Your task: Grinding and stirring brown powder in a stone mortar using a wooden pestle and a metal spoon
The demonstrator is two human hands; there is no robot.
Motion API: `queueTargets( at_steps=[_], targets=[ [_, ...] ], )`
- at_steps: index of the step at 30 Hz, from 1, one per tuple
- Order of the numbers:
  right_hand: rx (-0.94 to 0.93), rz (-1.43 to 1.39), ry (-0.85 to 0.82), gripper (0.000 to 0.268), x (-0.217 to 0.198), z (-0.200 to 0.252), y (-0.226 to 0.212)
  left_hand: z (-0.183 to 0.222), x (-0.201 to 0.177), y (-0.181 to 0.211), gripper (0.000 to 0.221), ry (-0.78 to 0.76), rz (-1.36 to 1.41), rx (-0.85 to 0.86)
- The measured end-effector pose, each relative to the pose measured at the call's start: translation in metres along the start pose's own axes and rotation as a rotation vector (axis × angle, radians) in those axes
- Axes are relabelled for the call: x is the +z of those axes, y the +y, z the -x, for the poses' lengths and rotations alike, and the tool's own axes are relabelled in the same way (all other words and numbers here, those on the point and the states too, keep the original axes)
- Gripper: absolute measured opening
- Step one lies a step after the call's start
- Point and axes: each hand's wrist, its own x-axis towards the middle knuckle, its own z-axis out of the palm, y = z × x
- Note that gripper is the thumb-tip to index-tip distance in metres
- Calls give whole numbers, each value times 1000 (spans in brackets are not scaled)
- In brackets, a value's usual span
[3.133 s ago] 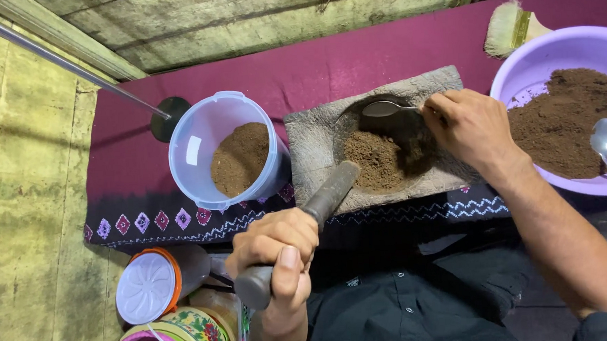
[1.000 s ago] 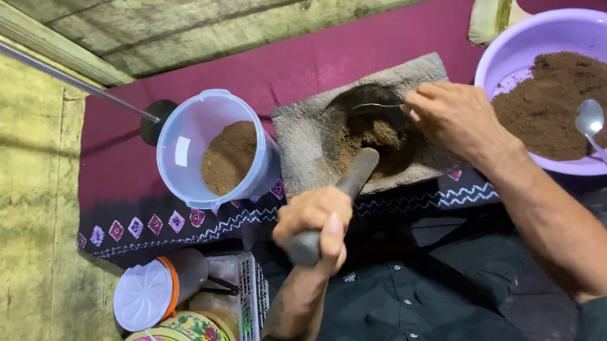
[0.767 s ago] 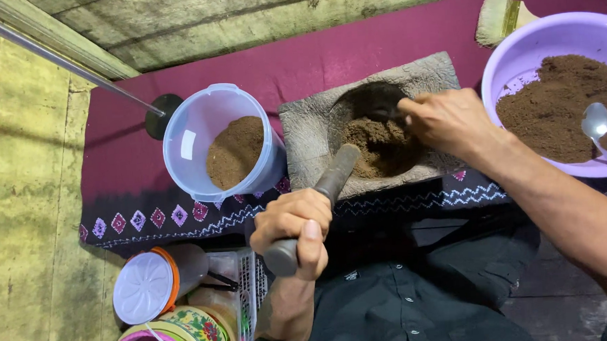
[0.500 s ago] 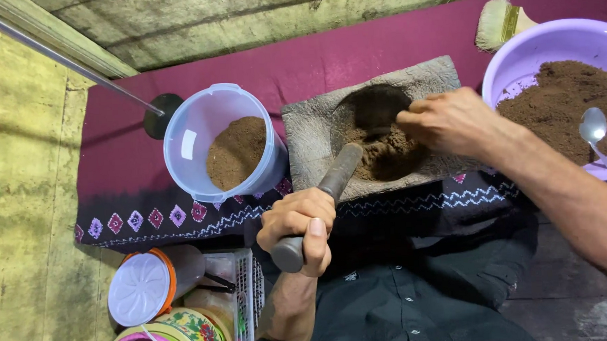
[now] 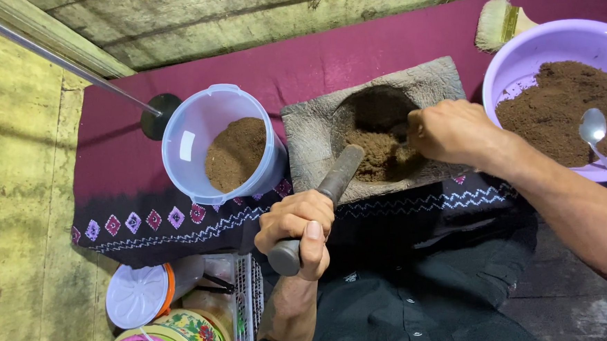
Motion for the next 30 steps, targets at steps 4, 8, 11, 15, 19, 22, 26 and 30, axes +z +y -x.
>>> queueTargets(
  at_steps=[4,8,11,15,19,22,26,30],
  targets=[
    [-99,114,182,26,-11,26,3,3,-3,-1,35,2,8,9],
    [-318,317,393,20,17,12,-2,3,-3,-2,34,-15,4,12],
    [-391,384,510,20,20,17,12,2,-3,-2,33,-12,26,13],
    [-342,360,320,8,-5,43,7,-1,9,10,25,77,-117,-133],
    [-417,316,226,13,12,29,-6,-5,14,9,27,85,-131,-159],
    [-365,365,225,18,10,20,-4,-4,12,8,27,77,-127,-149],
    [-241,523,259,14,-8,16,15,-4,10,9,25,84,-117,-136],
    [-256,457,243,28,-4,-13,1,-4,17,10,25,74,-118,-119]
  ],
)
